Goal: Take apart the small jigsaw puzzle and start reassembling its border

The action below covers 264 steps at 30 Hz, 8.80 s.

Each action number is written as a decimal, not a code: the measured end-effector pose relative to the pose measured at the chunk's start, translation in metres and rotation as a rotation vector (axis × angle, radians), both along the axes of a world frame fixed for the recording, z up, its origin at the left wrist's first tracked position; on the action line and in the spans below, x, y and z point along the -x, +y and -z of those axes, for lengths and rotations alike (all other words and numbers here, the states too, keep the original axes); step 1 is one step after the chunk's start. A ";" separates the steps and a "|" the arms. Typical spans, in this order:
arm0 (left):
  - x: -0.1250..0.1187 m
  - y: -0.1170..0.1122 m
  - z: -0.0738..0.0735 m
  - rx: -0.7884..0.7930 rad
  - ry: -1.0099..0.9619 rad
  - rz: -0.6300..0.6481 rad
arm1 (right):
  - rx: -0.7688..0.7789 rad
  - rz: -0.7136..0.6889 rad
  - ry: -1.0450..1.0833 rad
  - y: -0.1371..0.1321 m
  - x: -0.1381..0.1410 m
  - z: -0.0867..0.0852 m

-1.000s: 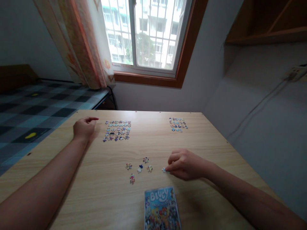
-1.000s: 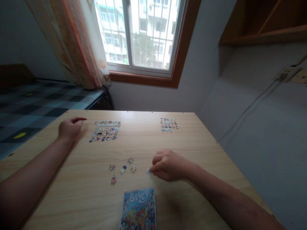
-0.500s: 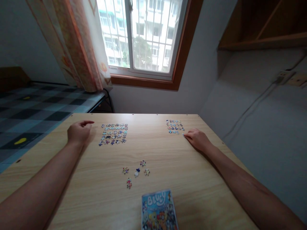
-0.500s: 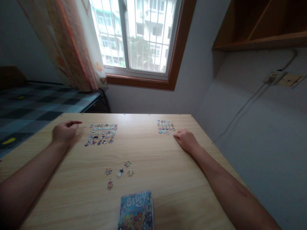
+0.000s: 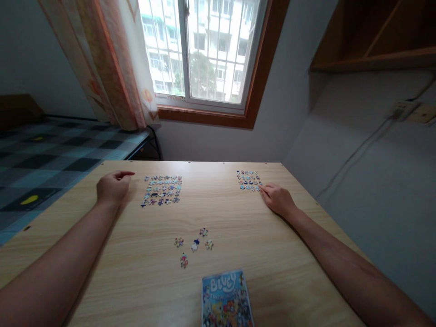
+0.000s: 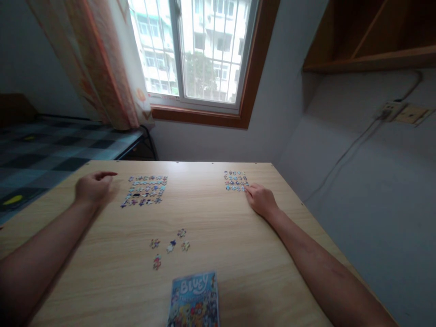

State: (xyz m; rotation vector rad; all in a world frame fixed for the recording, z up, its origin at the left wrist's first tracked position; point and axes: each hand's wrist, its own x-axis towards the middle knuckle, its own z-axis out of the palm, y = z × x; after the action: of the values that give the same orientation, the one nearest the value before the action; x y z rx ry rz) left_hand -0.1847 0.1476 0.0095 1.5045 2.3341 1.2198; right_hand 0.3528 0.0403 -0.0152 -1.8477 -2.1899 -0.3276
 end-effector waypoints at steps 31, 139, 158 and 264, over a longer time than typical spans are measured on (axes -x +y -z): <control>0.004 0.003 0.002 -0.004 0.018 -0.002 | 0.026 -0.426 0.060 -0.021 -0.021 -0.024; -0.005 -0.006 -0.005 -0.010 -0.017 -0.001 | -0.110 -0.352 -0.024 0.002 0.022 -0.002; -0.004 -0.004 -0.001 -0.030 -0.016 0.038 | 0.104 -0.839 0.026 -0.098 0.161 -0.035; 0.010 0.007 0.010 -0.115 -0.100 -0.047 | -0.014 0.113 0.228 -0.035 0.022 0.019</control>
State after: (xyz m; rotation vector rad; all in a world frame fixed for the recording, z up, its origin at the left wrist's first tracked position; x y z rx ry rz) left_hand -0.1945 0.1542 -0.0004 1.3931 2.2825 1.4284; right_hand 0.3311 0.0051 -0.0337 -1.9022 -1.9333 -0.1443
